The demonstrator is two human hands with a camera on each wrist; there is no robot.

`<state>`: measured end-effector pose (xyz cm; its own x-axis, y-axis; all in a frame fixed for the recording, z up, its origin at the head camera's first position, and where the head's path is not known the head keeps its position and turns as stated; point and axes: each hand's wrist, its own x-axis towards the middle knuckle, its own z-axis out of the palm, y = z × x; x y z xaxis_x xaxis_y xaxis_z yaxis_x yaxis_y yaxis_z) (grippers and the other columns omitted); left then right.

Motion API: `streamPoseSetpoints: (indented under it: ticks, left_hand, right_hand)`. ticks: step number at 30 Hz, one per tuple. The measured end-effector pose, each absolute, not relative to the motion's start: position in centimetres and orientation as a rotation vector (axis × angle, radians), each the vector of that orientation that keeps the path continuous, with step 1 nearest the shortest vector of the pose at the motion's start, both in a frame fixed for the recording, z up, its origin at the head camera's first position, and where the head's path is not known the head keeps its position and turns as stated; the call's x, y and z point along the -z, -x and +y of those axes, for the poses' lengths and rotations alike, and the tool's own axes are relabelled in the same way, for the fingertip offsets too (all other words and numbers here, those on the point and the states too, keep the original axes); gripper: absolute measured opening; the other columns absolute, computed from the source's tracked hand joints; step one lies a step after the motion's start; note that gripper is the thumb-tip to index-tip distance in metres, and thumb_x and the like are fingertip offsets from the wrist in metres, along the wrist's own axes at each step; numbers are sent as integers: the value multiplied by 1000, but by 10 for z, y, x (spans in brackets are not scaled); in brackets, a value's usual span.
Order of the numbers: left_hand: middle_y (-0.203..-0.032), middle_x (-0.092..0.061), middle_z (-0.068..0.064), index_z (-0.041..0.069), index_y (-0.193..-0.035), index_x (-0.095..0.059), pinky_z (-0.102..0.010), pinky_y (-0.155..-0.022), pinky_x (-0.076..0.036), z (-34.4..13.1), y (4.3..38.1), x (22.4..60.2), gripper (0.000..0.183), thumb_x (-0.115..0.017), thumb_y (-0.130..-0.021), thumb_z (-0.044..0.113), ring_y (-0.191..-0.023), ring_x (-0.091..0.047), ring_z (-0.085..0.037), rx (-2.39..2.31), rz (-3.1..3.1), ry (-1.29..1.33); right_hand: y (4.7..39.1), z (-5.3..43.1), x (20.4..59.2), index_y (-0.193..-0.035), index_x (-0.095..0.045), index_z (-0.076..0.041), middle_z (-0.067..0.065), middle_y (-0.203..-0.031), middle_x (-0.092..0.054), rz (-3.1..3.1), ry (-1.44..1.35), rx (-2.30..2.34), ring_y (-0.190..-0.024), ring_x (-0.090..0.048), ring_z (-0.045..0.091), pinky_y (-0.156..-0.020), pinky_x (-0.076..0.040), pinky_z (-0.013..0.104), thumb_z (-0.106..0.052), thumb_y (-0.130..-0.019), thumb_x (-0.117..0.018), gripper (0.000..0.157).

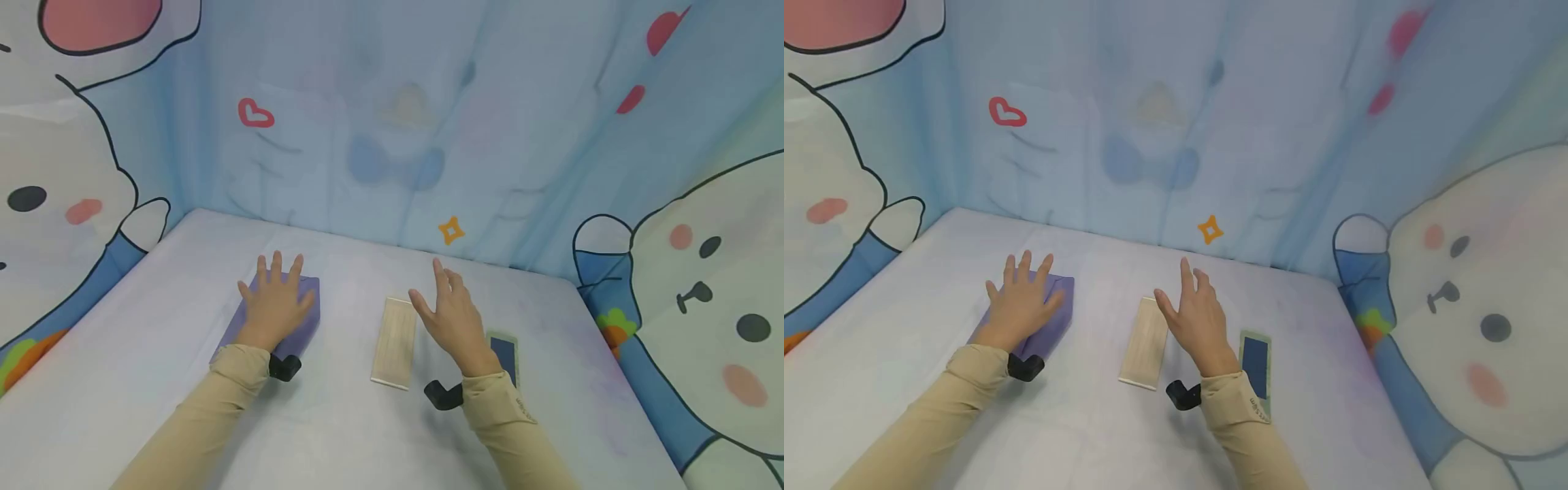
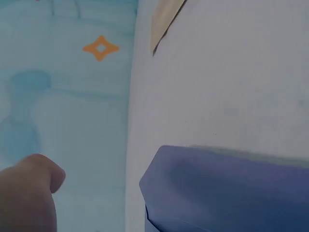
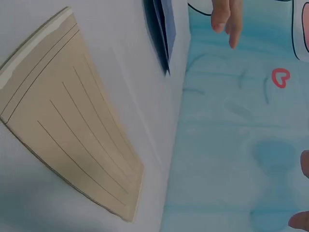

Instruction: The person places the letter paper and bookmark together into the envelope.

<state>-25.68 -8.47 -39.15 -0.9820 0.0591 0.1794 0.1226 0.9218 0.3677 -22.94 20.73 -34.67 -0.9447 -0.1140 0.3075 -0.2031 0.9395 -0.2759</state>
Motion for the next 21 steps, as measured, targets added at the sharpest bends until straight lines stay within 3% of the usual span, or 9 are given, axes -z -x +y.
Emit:
streamPoseSetpoints:
  ticks: [3, 7, 13, 21]
  left_hand:
    - [-153, -12, -29, 12, -151, -21, -80, -93, -20, -91, 264, 393, 70, -45, -94, 44, -140, -5, -54, 623, -2960, 59]
    - [-150, -15, -33, 6, -148, -26, -81, -90, -21, -97, 273, 397, 70, -48, -93, 43, -137, -7, -56, 672, -3046, -4]
    - [-148, -17, -35, 3, -145, -32, -82, -88, -22, -102, 283, 397, 71, -51, -91, 44, -134, -11, -57, 746, -3179, -83]
    - [-147, -22, -35, 3, -142, -37, -77, -90, -27, -108, 287, 401, 71, -56, -88, 44, -130, -22, -57, 774, -3260, -118]
  right_hand:
    - [235, 206, 355, -152, -19, -9, 26, -140, -40, -2861, -164, -511, -117, -52, 43, -83, -49, 55, -54, -94, -45, 77]
    - [244, 206, 366, -148, -29, -5, 26, -132, -50, -2930, -104, -558, -109, -57, 41, -83, -50, 53, -51, -94, -48, 73]
    - [258, 200, 378, -133, -51, 2, 15, -100, -70, -3076, -28, -510, -84, -66, 27, -75, -53, 41, -40, -91, -59, 59]
    - [267, 193, 393, -129, -52, 6, 24, -123, -60, -3278, 277, -449, -97, -62, 33, -83, -51, 46, -42, -86, -66, 66]
